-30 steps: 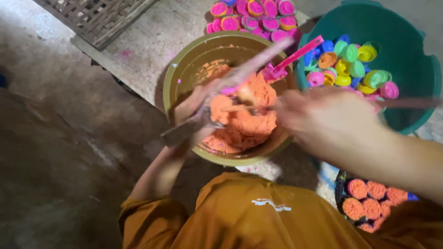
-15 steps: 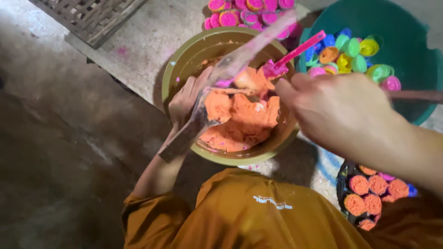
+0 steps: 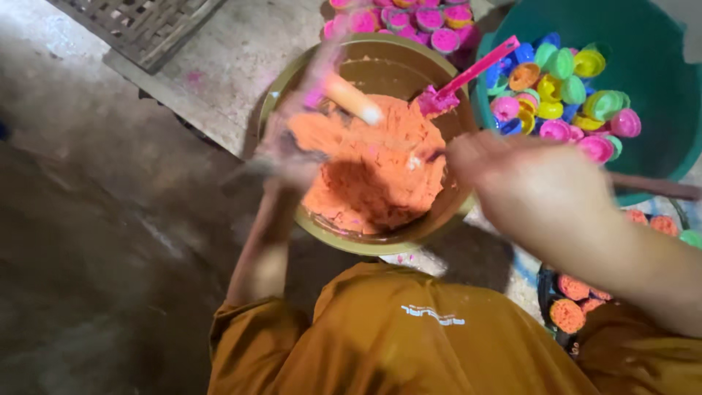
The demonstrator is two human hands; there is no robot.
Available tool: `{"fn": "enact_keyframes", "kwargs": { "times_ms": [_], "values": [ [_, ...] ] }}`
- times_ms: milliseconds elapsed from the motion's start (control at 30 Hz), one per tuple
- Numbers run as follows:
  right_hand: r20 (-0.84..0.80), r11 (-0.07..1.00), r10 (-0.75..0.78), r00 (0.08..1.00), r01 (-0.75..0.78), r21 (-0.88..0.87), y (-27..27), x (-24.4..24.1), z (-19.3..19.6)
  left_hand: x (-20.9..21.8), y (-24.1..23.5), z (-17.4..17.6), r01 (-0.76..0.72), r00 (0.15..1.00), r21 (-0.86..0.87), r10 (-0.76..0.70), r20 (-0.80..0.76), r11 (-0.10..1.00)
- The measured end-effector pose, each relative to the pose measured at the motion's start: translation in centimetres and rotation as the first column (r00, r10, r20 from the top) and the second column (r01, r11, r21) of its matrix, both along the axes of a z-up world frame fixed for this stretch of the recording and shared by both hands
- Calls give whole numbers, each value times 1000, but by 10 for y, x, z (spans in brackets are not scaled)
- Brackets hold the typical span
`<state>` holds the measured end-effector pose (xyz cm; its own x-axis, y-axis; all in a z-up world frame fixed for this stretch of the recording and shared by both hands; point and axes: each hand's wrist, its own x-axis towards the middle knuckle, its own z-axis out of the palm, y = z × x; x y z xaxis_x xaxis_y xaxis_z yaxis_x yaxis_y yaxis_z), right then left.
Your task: The person scoops orange cake mix from a large bowl and uses a manual press to form small round cakes, placing them into a tray with other colorful cakes.
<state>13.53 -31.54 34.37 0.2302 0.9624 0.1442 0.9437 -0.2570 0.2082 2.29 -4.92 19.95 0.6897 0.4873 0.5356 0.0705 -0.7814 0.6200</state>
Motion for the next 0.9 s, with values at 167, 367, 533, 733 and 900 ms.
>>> {"fn": "enact_keyframes", "kwargs": {
  "times_ms": [167, 367, 533, 733, 900],
  "values": [
    [-558, 844, 228, 798, 123, 521, 43, -2, -54, 11, -11, 0, -48, 991, 186, 70, -115, 981],
    [-765, 852, 246, 596, 244, 464, 38, -30, -125, -3, -14, 15, -94, 982, 328, 143, -127, 940],
    [-882, 881, 43, 470, 398, 255, 28, 1, -131, 7, -13, 33, -163, 905, 768, 404, -134, 619],
    [-788, 834, 251, 562, 286, 471, 29, -12, -161, 15, -29, 27, -284, 908, 154, 317, -274, 946],
    [-872, 896, 253, 418, 239, 375, -1, 4, -183, 16, 12, 4, -397, 908, 80, 404, -110, 914]
  ]
}}
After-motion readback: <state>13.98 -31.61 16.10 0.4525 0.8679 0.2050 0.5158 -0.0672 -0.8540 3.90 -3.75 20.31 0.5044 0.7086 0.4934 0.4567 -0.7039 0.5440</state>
